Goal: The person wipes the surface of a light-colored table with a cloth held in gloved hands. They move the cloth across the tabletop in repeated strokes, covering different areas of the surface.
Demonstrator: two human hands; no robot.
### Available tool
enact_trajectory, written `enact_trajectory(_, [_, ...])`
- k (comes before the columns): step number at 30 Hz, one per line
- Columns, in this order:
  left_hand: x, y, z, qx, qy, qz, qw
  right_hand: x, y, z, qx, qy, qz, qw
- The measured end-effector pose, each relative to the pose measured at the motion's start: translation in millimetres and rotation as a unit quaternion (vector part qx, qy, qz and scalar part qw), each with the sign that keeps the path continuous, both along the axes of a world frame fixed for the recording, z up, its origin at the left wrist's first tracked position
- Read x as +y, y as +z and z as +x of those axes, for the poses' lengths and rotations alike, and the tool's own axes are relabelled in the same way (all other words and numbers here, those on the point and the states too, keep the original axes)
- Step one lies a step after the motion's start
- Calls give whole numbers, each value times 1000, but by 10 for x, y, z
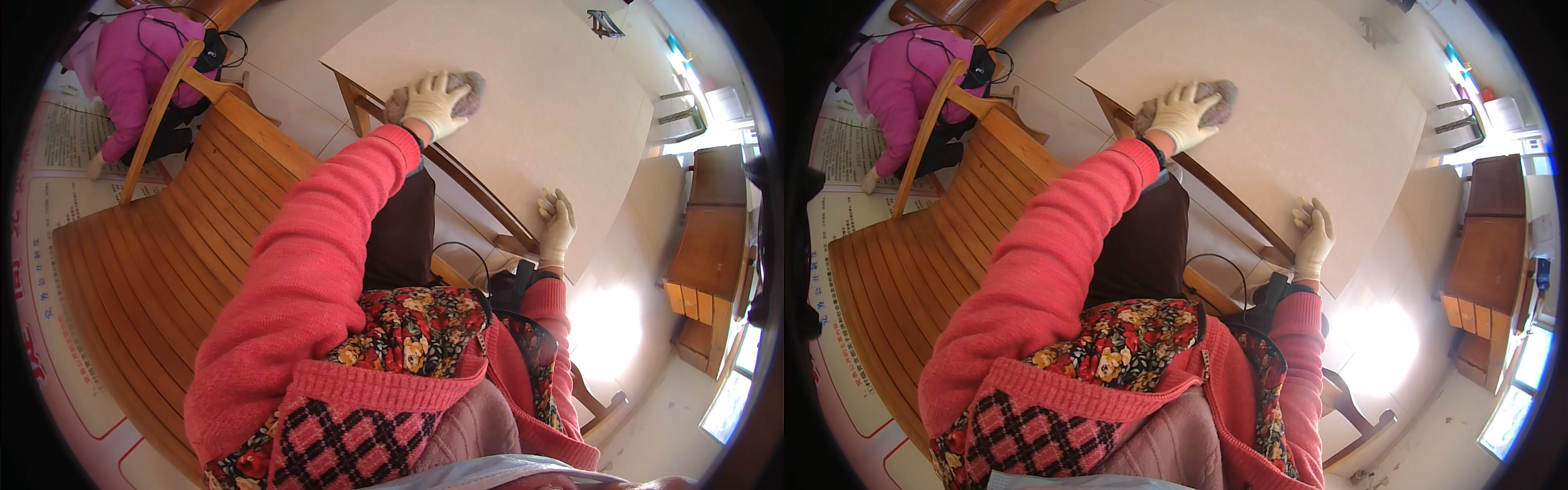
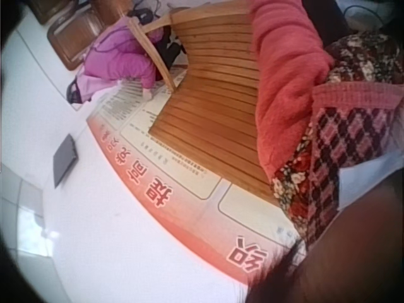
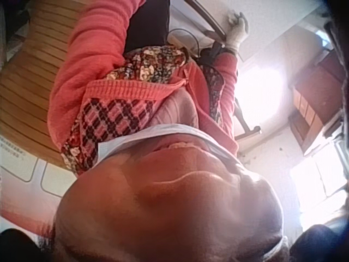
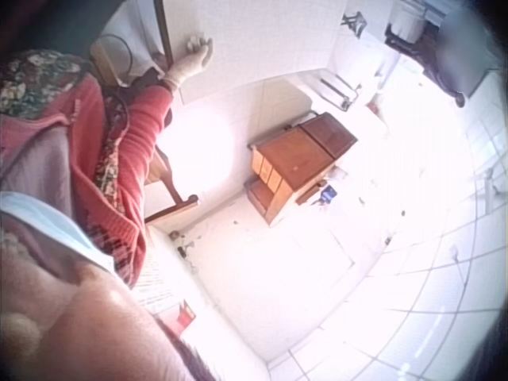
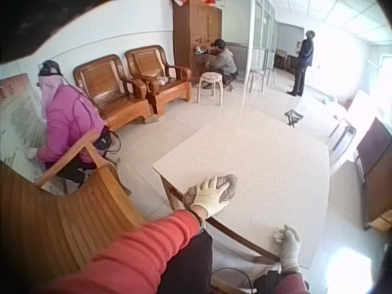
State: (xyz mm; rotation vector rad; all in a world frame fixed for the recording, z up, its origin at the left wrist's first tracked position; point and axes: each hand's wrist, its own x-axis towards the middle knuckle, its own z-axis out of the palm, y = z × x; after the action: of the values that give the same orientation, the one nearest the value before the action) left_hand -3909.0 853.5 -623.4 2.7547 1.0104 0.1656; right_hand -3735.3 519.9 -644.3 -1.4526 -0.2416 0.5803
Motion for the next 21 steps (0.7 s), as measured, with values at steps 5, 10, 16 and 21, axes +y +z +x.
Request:
enact_trajectory(5, [-797, 27, 468, -5, -167, 20, 986, -94, -79, 94, 99, -47, 79, 991])
enact_trajectory(10, [-1365, 110, 721, -1, -294, -40, 955, -362, -62, 177, 139, -102, 112, 979])
enact_trajectory(16, [-1277, 120, 618, 0, -337, -61, 940, -737, -76, 214, 143, -194, 121, 963])
enact_trajectory(21, [-706, 69, 333, 7, -215, -14, 976, -737, -144, 222, 117, -125, 100, 980])
